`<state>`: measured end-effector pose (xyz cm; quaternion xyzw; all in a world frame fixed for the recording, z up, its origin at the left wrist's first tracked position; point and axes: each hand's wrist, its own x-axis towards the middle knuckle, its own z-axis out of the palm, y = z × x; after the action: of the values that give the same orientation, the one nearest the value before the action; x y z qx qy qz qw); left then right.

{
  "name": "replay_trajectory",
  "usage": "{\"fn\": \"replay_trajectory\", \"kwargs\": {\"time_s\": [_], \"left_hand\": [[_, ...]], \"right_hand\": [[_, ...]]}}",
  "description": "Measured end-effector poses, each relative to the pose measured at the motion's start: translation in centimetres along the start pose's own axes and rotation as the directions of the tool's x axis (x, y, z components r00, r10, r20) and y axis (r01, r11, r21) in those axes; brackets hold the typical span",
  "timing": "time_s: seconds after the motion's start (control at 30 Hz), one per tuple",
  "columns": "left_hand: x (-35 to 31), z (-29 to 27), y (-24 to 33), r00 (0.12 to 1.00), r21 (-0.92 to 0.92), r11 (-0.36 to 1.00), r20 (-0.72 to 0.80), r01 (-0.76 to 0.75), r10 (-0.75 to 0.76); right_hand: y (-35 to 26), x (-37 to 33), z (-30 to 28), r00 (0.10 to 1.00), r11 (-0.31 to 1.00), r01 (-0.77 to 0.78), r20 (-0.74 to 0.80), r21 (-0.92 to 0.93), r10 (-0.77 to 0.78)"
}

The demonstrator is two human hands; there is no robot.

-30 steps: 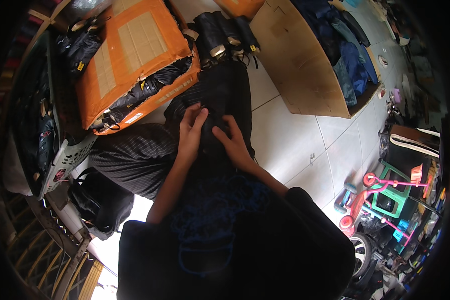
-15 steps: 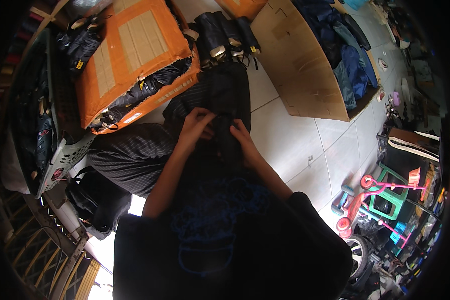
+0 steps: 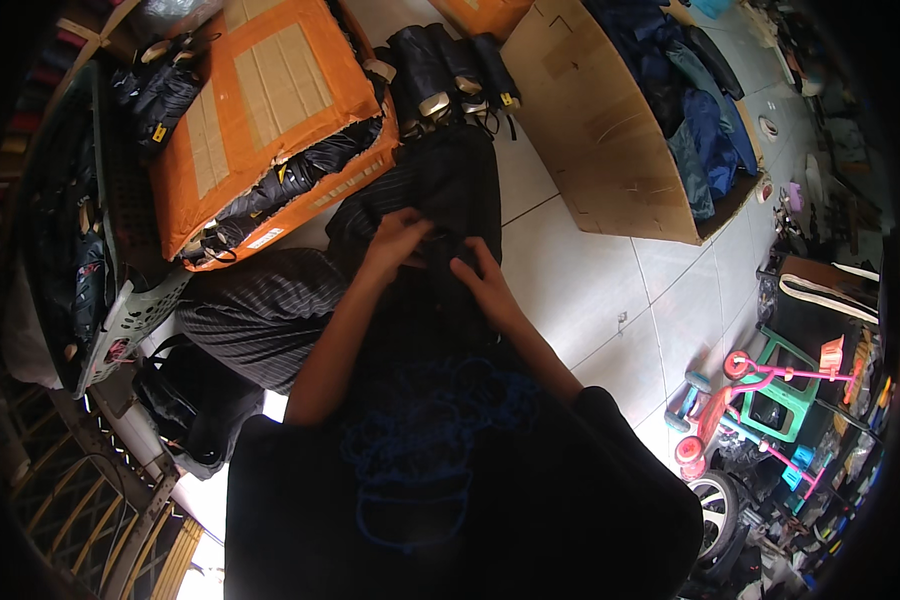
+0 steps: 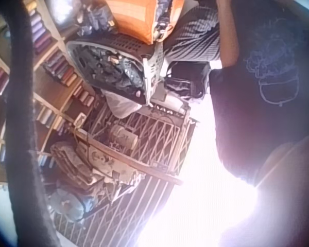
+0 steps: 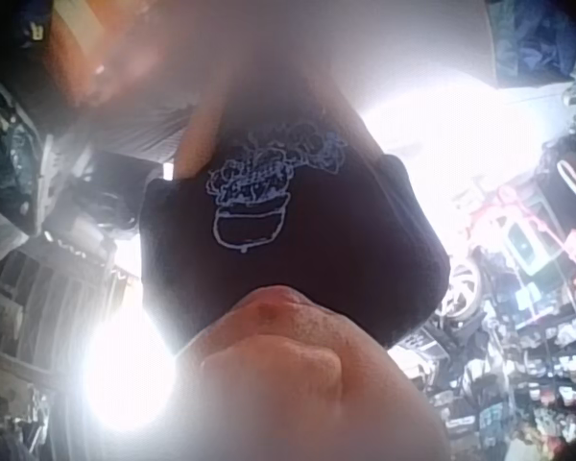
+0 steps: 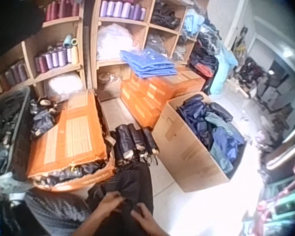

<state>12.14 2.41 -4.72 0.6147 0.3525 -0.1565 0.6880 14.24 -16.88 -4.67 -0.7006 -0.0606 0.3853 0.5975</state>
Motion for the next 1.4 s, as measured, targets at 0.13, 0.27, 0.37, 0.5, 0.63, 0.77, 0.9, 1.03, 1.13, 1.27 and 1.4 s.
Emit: {"fn": "replay_trajectory", "kwargs": {"time_s": [0.13,0.27,0.37,0.5,0.63,0.77,0.9,1.03,1.13,1.27,1.4], "left_hand": [[-0.3,0.3,0.8,1.000,0.123,0.992,0.014,-0.009,0.007],[1.3,-0.8,0.0,0.990,0.066,0.996,0.127,0.057,-0.065],[1.6,-0.6,-0.6,0.987,-0.055,0.994,0.132,0.098,-0.090],[2.1,-0.9,-0.9,0.982,-0.116,0.984,0.150,0.135,-0.117],[2.2,-1.3,-0.5,0.980,-0.044,0.995,0.182,0.091,-0.082],[1.8,-1.8,-1.3,0.966,-0.160,0.987,0.254,-0.014,0.055],[1.3,-2.0,-1.8,0.941,-0.117,0.978,0.272,-0.175,0.201],[0.8,-1.2,-2.5,0.941,0.048,0.957,0.202,-0.287,0.272],[-0.1,-1.0,-2.7,0.948,0.132,0.946,0.163,-0.295,0.273],[-0.8,-0.2,-3.5,0.926,-0.014,0.926,0.020,-0.376,0.376],[-1.1,0.8,-4.8,0.782,0.203,0.796,-0.162,-0.570,0.601]], "right_hand": [[-0.2,0.0,0.5,0.995,0.969,0.097,-0.010,-0.229,-0.102],[-0.8,-0.3,0.7,0.989,0.947,0.140,-0.007,-0.289,-0.148],[-1.1,-0.4,1.3,0.982,0.932,0.169,-0.024,-0.319,-0.186],[-1.5,-0.3,1.8,0.974,0.910,0.194,-0.037,-0.366,-0.223],[-0.8,0.0,1.7,0.978,0.921,0.165,-0.066,-0.352,-0.200],[0.3,0.8,0.2,0.993,0.977,0.077,-0.077,-0.200,-0.094],[1.3,1.0,-0.6,0.996,0.973,-0.091,0.020,0.210,0.089],[0.6,0.5,-0.2,0.996,0.947,-0.087,0.039,0.308,0.079],[-0.3,0.2,0.0,0.995,0.941,-0.099,0.063,0.322,0.083],[1.0,0.7,-0.5,0.995,0.951,-0.090,0.070,0.296,0.072],[-0.2,0.4,-0.2,0.985,0.897,-0.166,0.117,0.409,0.129]]}}
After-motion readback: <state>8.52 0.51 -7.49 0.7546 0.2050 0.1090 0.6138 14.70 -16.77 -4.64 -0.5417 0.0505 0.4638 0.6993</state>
